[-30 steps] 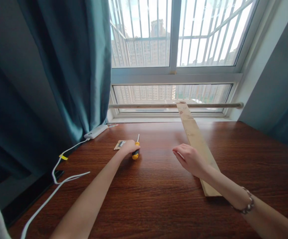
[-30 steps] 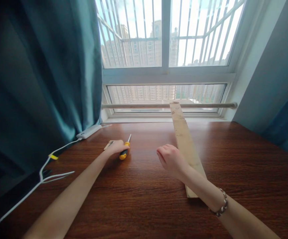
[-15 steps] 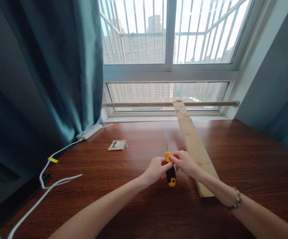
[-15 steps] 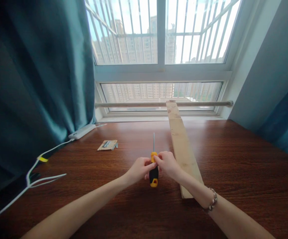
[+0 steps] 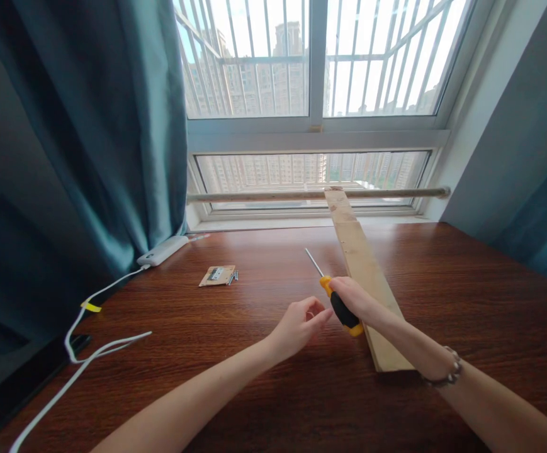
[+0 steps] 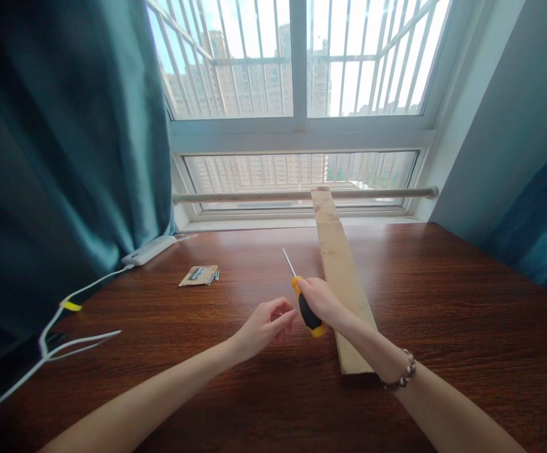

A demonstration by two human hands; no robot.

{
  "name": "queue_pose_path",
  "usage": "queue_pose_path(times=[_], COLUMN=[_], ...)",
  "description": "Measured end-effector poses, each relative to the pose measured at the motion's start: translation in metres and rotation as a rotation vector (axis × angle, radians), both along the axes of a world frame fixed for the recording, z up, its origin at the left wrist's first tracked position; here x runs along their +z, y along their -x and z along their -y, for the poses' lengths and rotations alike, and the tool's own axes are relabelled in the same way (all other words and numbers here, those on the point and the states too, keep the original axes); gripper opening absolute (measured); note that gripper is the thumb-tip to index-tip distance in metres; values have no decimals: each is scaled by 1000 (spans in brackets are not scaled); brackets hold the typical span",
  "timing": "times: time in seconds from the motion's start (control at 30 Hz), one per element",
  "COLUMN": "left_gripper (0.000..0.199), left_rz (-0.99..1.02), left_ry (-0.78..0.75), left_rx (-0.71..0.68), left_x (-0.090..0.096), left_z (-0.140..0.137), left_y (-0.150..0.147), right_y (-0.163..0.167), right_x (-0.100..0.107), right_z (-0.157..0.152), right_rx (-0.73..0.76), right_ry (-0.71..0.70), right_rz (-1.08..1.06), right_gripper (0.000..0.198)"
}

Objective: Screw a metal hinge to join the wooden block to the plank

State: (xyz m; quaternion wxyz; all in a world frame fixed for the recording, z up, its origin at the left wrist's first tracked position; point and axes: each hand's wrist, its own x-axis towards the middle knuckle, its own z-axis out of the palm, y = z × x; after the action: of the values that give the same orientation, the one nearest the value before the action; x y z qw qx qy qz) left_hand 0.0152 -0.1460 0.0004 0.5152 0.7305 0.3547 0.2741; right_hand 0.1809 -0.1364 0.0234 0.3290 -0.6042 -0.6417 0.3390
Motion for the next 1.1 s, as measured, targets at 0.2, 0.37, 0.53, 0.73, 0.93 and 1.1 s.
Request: queue_pose_path(times=[0.2,0.37,0.53,0.73,0.93,1.1], left_gripper=[39,35,29,33,61,92], left_rz=[-40,-136,-230,-343,-578,-641], left_ry=[-15,-173,-334,-503,-474,-383], left_rx=[3,11,-67,59,368,413], left_x=[-3,-9,-7,23,22,-11], left_z=[-8,-14,-25,-83,-155,-166], left_y=[3,5,9,62,177,234], right_y=[-42,-107,-176,-214,-218,-215], right_x=[42,43,-7,-61,-69,-72], right_z=[1,2,4,5,6,7], right_rx=[-114,-364,-513,-538,-545,-514], right_ry=[-7,-240,-81,79,146,155], right_rz=[-311,104,557,667,715,738], right_gripper=[40,45,39,43,43,41])
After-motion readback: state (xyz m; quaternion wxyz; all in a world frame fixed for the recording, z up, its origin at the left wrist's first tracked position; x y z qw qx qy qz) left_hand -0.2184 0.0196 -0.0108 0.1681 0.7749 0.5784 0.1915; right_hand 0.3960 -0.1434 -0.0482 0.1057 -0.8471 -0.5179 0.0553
